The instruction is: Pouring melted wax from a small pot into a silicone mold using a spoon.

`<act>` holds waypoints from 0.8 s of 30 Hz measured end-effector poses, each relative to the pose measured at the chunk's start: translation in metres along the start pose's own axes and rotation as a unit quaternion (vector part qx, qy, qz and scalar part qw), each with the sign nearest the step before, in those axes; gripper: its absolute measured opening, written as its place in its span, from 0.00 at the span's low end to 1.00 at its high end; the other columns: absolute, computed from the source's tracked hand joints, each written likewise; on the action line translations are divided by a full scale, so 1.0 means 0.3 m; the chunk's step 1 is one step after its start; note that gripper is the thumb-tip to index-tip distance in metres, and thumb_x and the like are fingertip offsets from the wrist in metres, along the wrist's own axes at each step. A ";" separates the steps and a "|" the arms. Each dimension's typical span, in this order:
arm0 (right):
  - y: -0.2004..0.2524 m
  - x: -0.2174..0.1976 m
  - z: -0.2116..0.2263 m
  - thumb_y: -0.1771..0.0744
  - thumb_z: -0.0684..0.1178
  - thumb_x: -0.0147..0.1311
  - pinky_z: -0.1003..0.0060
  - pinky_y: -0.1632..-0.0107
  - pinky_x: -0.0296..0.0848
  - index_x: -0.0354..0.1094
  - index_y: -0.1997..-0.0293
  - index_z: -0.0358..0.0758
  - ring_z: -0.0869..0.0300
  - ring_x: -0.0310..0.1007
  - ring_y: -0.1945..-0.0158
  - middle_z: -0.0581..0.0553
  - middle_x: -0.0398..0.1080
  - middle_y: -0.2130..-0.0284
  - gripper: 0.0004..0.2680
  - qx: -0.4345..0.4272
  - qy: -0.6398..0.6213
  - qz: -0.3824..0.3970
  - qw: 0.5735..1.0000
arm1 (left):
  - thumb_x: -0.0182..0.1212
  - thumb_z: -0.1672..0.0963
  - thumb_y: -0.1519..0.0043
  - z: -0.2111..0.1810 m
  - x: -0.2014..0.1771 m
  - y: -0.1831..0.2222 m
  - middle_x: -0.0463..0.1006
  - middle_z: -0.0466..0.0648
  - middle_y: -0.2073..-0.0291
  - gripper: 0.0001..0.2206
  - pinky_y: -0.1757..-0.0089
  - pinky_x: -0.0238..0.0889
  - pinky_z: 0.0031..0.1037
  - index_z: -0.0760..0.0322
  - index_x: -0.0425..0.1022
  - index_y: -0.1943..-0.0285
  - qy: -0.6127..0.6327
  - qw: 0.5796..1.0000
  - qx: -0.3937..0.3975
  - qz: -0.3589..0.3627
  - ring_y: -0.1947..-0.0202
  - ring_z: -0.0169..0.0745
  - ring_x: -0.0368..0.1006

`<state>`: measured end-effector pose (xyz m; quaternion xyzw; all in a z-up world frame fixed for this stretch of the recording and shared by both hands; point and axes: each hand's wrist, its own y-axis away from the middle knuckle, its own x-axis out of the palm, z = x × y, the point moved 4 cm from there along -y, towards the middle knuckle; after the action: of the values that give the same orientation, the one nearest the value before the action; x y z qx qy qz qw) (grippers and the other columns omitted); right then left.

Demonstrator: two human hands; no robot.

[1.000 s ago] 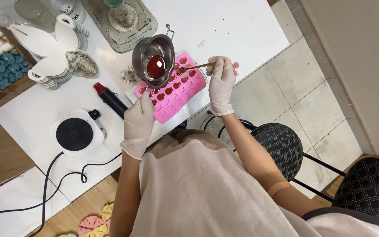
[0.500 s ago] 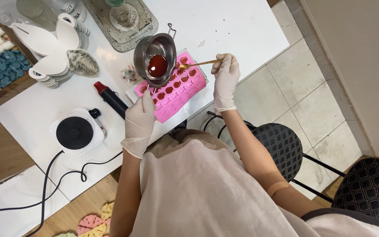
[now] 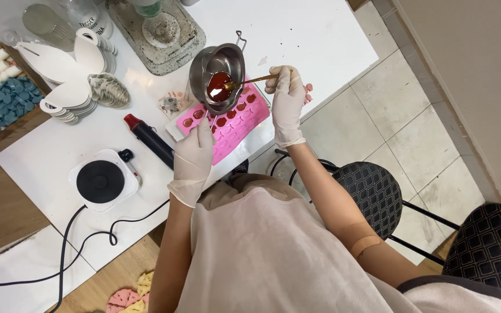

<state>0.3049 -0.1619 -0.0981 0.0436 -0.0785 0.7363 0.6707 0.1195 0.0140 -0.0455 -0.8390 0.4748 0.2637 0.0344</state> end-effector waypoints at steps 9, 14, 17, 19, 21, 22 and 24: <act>-0.027 -0.051 -0.096 0.26 0.49 0.42 0.71 0.68 0.66 0.67 0.58 0.32 0.66 0.64 0.74 0.49 0.66 0.77 0.11 0.051 -0.002 -0.044 0.998 | 0.48 0.51 0.30 -0.051 0.035 -0.002 0.79 0.54 0.76 0.17 0.68 0.69 0.35 0.69 0.77 0.59 0.052 0.997 0.044 0.024 0.74 0.48 0.79; -0.033 -0.079 -0.097 0.27 0.49 0.42 0.69 0.69 0.68 0.68 0.60 0.33 0.64 0.65 0.75 0.48 0.66 0.78 0.11 0.112 -0.051 -0.083 0.989 | 0.48 0.51 0.28 -0.058 0.040 -0.012 0.78 0.55 0.78 0.20 0.69 0.68 0.35 0.71 0.76 0.66 0.032 0.998 0.010 0.049 0.78 0.50 0.75; -0.036 -0.098 -0.099 0.27 0.49 0.43 0.69 0.69 0.68 0.68 0.60 0.33 0.64 0.64 0.75 0.49 0.66 0.77 0.11 0.114 -0.064 -0.088 0.988 | 0.48 0.50 0.29 -0.051 0.042 -0.022 0.79 0.54 0.77 0.20 0.68 0.69 0.35 0.70 0.77 0.65 0.024 0.999 0.010 0.044 0.77 0.49 0.76; -0.043 -0.111 -0.108 0.26 0.50 0.43 0.70 0.70 0.66 0.68 0.60 0.34 0.65 0.64 0.76 0.49 0.66 0.78 0.11 0.113 -0.068 -0.090 0.987 | 0.48 0.50 0.29 -0.031 0.047 -0.031 0.79 0.54 0.77 0.21 0.67 0.69 0.35 0.70 0.77 0.66 0.018 0.999 0.014 0.037 0.76 0.49 0.76; -0.046 -0.121 -0.105 0.26 0.50 0.43 0.70 0.71 0.65 0.69 0.60 0.34 0.65 0.63 0.76 0.49 0.66 0.78 0.11 0.112 -0.072 -0.091 0.987 | 0.48 0.50 0.29 -0.020 0.047 -0.037 0.79 0.54 0.77 0.22 0.66 0.69 0.36 0.70 0.77 0.67 0.012 0.999 0.017 0.031 0.75 0.50 0.77; -0.043 -0.124 -0.101 0.26 0.50 0.42 0.71 0.72 0.63 0.68 0.60 0.35 0.66 0.63 0.77 0.50 0.66 0.78 0.11 0.122 -0.074 -0.095 0.985 | 0.48 0.50 0.29 -0.016 0.044 -0.040 0.79 0.55 0.77 0.22 0.65 0.69 0.36 0.70 0.77 0.67 0.009 1.000 0.011 0.025 0.75 0.51 0.77; -0.037 -0.124 -0.072 0.26 0.51 0.42 0.73 0.73 0.62 0.68 0.60 0.36 0.67 0.62 0.77 0.50 0.66 0.78 0.11 0.132 -0.075 -0.099 0.984 | 0.47 0.50 0.29 -0.005 0.039 -0.047 0.79 0.55 0.77 0.22 0.65 0.69 0.36 0.70 0.77 0.67 0.005 1.000 0.005 0.021 0.75 0.51 0.76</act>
<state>0.3204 -0.1935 -0.1252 0.1942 -0.0263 0.6651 0.7206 0.1362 0.0121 -0.0524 -0.8299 0.4935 0.2582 0.0307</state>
